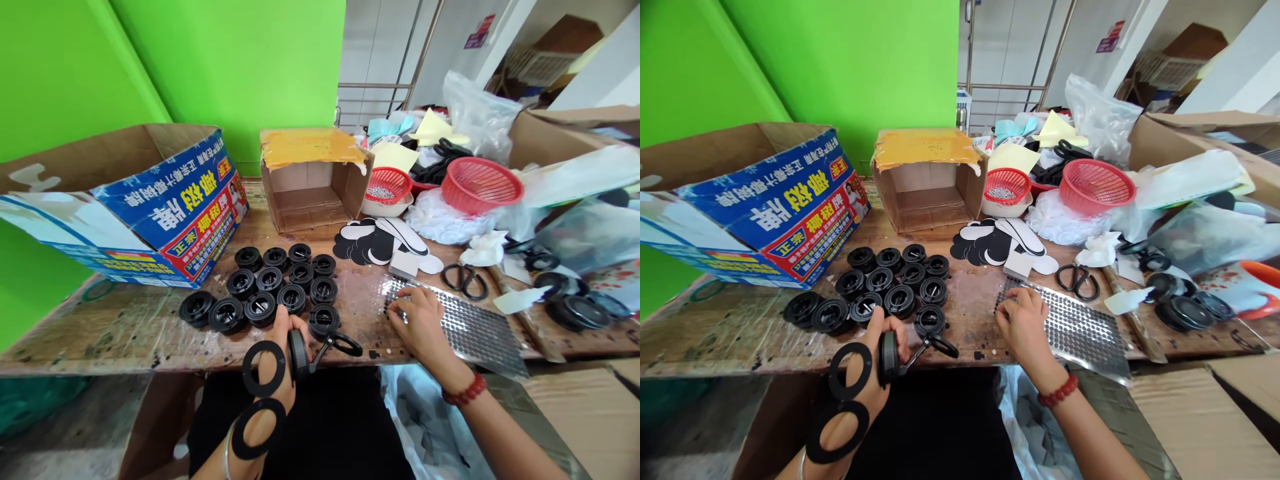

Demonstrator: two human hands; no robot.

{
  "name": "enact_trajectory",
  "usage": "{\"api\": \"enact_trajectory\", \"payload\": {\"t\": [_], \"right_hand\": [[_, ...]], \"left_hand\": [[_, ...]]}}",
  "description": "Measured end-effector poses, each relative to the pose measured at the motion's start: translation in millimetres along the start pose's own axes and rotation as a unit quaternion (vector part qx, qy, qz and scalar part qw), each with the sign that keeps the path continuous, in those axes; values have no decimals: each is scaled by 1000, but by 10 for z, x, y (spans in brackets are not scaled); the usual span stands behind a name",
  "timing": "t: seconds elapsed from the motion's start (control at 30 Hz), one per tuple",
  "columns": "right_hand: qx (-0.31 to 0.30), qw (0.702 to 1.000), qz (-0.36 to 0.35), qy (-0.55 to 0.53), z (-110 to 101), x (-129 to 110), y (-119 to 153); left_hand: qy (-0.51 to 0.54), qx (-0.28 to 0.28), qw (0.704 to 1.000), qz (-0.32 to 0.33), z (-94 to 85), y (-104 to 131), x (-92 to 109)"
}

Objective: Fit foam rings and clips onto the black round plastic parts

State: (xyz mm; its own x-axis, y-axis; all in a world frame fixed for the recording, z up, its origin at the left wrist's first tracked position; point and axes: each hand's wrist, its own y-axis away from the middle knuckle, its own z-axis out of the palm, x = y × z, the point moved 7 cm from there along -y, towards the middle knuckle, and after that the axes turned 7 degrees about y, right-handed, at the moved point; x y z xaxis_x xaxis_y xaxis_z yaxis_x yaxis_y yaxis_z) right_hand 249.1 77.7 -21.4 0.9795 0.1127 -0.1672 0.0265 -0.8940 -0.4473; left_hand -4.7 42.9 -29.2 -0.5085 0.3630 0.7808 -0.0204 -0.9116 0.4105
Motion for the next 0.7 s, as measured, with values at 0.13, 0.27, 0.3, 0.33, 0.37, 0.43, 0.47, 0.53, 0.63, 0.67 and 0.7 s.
{"api": "enact_trajectory", "payload": {"t": [0.13,0.27,0.3,0.33,0.37,0.43,0.47,0.53,0.63,0.67,0.7], "right_hand": [[-21,999,-22,21,199,34,-39],[-48,997,-36,49,223,-41,-85],[-51,996,-42,59,222,-60,-88],[-50,995,-50,70,217,-80,-85],[-45,994,-58,81,207,-100,-76],[-25,993,-69,88,164,-144,-46],[-10,994,-69,78,120,-171,-31],[23,998,-64,17,-23,-250,-11],[14,986,-74,-147,-276,-491,-17],[-11,976,-89,-199,-344,-611,-24],[-38,964,-109,-240,-405,-739,-29]], "left_hand": [[-10,42,999,23,61,-28,21],[-6,33,999,28,61,-44,23],[-9,34,999,31,55,-48,26],[-13,35,999,35,48,-52,32],[-17,38,998,40,40,-56,37],[-25,45,997,49,23,-65,45],[-31,50,997,52,12,-70,45],[-45,62,996,53,-14,-85,36],[-82,86,992,50,-57,-99,15],[-95,87,990,54,-58,-98,14],[-107,83,989,59,-52,-92,16]]}}
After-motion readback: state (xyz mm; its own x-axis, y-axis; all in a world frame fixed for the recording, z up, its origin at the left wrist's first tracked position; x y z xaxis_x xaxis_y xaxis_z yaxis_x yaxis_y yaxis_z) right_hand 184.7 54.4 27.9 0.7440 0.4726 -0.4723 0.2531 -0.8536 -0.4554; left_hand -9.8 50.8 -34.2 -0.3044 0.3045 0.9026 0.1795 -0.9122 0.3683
